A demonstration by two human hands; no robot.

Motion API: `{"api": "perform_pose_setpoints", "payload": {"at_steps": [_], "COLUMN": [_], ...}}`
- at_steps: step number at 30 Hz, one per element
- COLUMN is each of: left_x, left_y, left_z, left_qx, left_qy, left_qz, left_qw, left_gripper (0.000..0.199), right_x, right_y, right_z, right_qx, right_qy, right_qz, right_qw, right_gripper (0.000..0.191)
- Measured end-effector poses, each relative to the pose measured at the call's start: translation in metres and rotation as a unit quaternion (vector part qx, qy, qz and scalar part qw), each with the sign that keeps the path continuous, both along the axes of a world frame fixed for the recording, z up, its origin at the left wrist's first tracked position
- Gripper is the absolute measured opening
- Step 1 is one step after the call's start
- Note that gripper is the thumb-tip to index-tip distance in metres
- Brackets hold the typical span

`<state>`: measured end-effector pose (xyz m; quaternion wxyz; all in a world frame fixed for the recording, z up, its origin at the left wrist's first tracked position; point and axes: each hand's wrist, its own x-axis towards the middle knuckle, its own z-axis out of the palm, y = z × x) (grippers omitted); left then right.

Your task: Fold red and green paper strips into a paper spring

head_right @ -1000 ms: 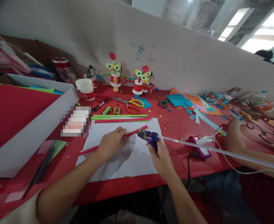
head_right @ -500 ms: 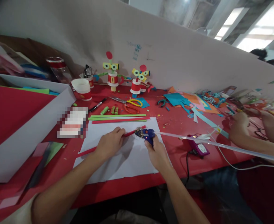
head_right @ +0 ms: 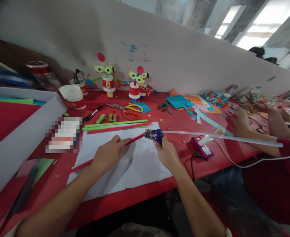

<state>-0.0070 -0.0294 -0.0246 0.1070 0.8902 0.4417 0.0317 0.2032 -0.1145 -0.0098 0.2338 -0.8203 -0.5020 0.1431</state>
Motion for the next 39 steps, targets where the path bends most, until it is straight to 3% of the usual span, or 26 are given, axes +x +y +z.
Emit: {"api": "perform_pose_setpoints", "payload": {"at_steps": [9, 13, 16, 18, 21, 24, 26, 28, 30, 32, 34, 36, 39], "left_x": [0.000, 0.001, 0.002, 0.002, 0.003, 0.003, 0.003, 0.001, -0.002, -0.005, -0.008, -0.011, -0.014], "left_y": [-0.001, -0.003, -0.004, -0.003, -0.001, 0.002, 0.004, 0.007, 0.009, 0.012, 0.014, 0.016, 0.019], "left_z": [-0.004, -0.006, -0.005, -0.003, -0.001, -0.001, -0.002, 0.000, 0.003, 0.006, 0.009, 0.011, 0.013], "left_qx": [0.021, 0.067, 0.096, 0.107, 0.120, 0.139, 0.151, 0.146, 0.110, 0.042, -0.037, -0.102, -0.155], "left_qy": [0.026, 0.034, 0.030, 0.021, 0.006, -0.015, -0.049, -0.111, -0.190, -0.256, -0.301, -0.334, -0.369], "left_qz": [-0.023, -0.037, -0.051, -0.063, -0.081, -0.099, -0.081, -0.021, 0.053, 0.093, 0.090, 0.070, 0.050], "left_qw": [0.999, 0.996, 0.994, 0.992, 0.989, 0.985, 0.984, 0.983, 0.974, 0.961, 0.949, 0.934, 0.915], "left_gripper": [0.046, 0.049, 0.053, 0.045, 0.029, 0.025, 0.022, 0.020, 0.018, 0.019, 0.020, 0.021, 0.022], "right_x": [0.011, 0.027, 0.043, 0.052, 0.064, 0.068, 0.061, 0.043, 0.016, -0.015, -0.042, -0.061, -0.069], "right_y": [0.005, 0.012, 0.032, 0.053, 0.083, 0.097, 0.095, 0.086, 0.076, 0.069, 0.068, 0.071, 0.078], "right_z": [0.008, 0.011, 0.013, 0.013, 0.011, 0.009, 0.007, 0.003, -0.002, -0.006, -0.009, -0.009, -0.007], "right_qx": [-0.039, 0.004, 0.057, 0.058, 0.047, 0.057, 0.102, 0.182, 0.220, 0.148, 0.097, 0.104, 0.137], "right_qy": [-0.051, -0.038, 0.095, 0.139, 0.131, 0.084, 0.040, 0.024, 0.130, 0.351, 0.519, 0.583, 0.599], "right_qz": [-0.021, -0.075, -0.120, -0.124, -0.126, -0.138, -0.147, -0.136, -0.080, 0.029, 0.101, 0.118, 0.090], "right_qw": [0.998, 0.996, 0.987, 0.981, 0.982, 0.985, 0.983, 0.973, 0.963, 0.924, 0.843, 0.797, 0.784], "right_gripper": [0.034, 0.027, 0.017, 0.014, 0.019, 0.020, 0.010, 0.005, 0.014, 0.027, 0.027, 0.020, 0.020]}}
